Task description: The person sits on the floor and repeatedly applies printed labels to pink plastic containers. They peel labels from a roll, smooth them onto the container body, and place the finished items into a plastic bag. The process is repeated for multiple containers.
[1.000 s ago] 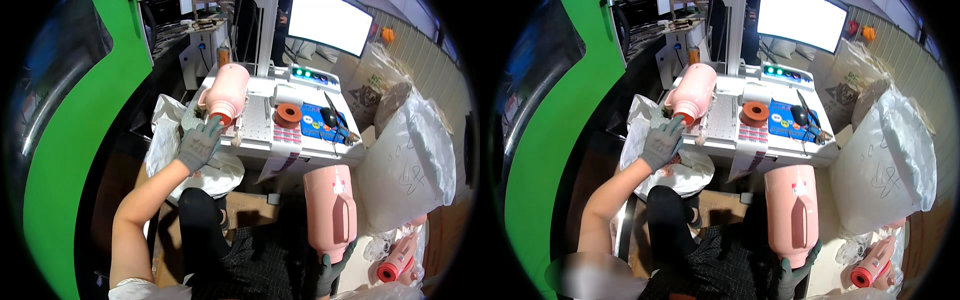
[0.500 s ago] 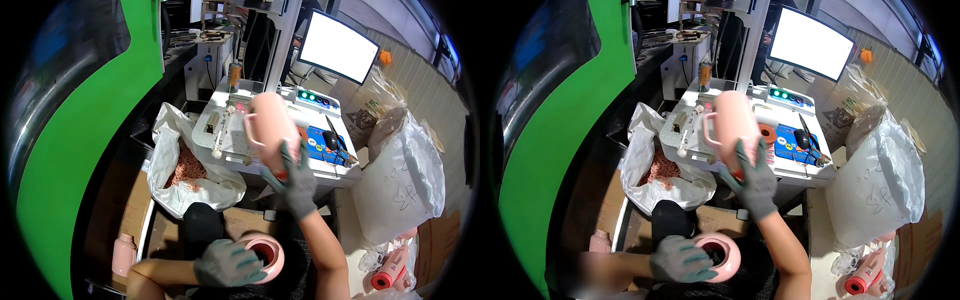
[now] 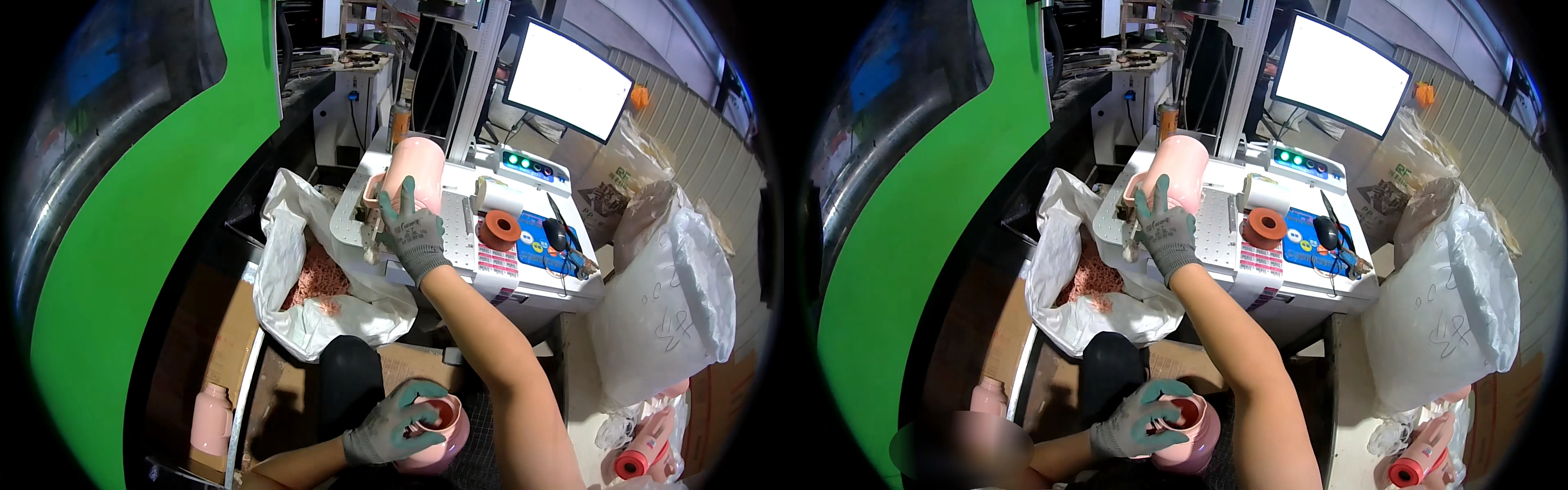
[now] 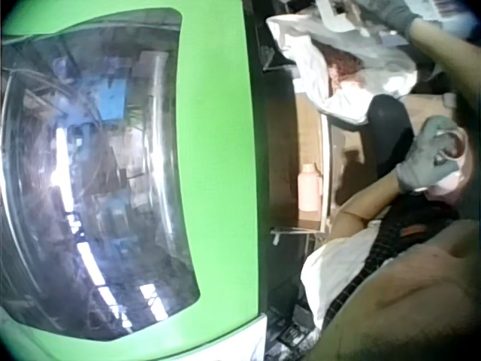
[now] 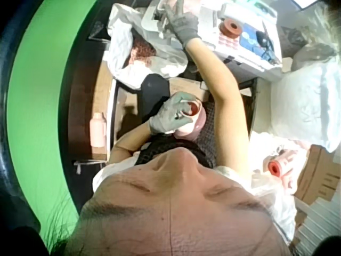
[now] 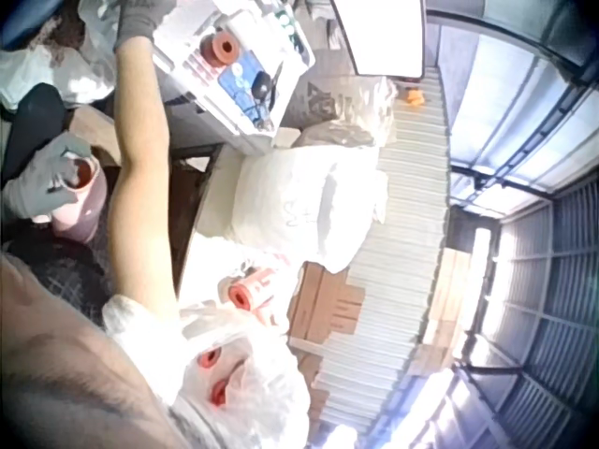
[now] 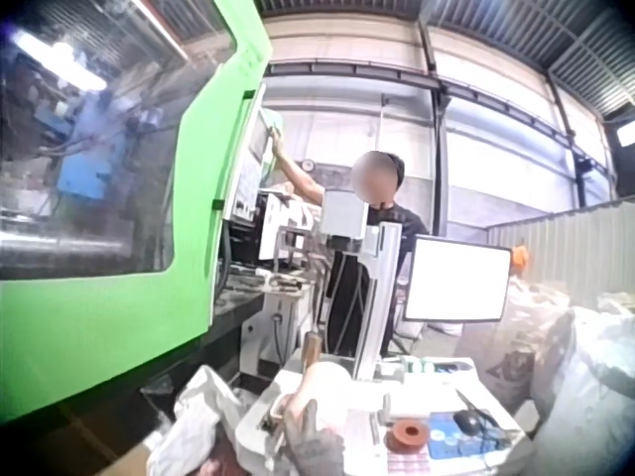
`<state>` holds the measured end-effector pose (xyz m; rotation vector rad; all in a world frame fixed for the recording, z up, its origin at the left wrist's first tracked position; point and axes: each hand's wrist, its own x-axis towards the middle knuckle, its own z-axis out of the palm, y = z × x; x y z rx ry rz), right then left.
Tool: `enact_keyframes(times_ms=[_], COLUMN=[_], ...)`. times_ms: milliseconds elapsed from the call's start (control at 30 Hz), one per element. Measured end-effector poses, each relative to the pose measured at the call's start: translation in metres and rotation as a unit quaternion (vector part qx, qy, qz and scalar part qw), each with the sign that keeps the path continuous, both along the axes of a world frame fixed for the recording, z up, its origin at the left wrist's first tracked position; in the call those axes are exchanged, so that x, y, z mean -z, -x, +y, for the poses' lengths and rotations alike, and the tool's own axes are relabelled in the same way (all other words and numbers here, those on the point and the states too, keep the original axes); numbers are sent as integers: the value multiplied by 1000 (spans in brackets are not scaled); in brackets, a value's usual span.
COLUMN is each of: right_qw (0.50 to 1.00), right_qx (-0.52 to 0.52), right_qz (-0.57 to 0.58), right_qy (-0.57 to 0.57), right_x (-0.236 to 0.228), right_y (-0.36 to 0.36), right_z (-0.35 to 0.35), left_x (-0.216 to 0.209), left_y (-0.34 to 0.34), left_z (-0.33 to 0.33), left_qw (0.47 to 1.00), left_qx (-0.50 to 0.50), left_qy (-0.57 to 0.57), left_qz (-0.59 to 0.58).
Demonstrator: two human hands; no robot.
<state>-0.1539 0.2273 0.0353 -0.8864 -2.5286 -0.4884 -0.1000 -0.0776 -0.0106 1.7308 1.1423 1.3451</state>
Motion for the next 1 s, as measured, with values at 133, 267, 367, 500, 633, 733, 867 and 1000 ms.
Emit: enact_keyframes(times_ms=[133, 267, 367, 500, 633, 733, 867, 1000], right_qw=[994, 985, 979, 928, 947, 825, 628, 630], right_qx=[85, -33, -52, -137, 79, 366, 733, 776], right_qz=[-53, 139, 182, 344, 310, 397, 246, 4], right_qy=[50, 93, 79, -39, 7, -170, -84, -20], right_x=[5, 36, 26, 7, 24, 32, 68, 133], right_y=[5, -24, -53, -213, -421, -553, -715, -764], right_z=[9, 30, -20, -131, -260, -373, -522, -546], left_x=[-26, -68, -42, -12, -24, -15, -39, -39], left_y=[9, -10, 14, 13, -7, -7, -30, -19], left_z=[18, 41, 42, 39, 77, 94, 84, 75], left_qw=[986, 980, 970, 981, 956, 936, 904, 910], left_qx=[41, 125, 159, 74, 135, 204, 237, 221], left_qy=[-75, -68, -26, 47, -103, -48, -105, -93], left_qz=[141, 137, 184, 174, 237, 281, 339, 339])
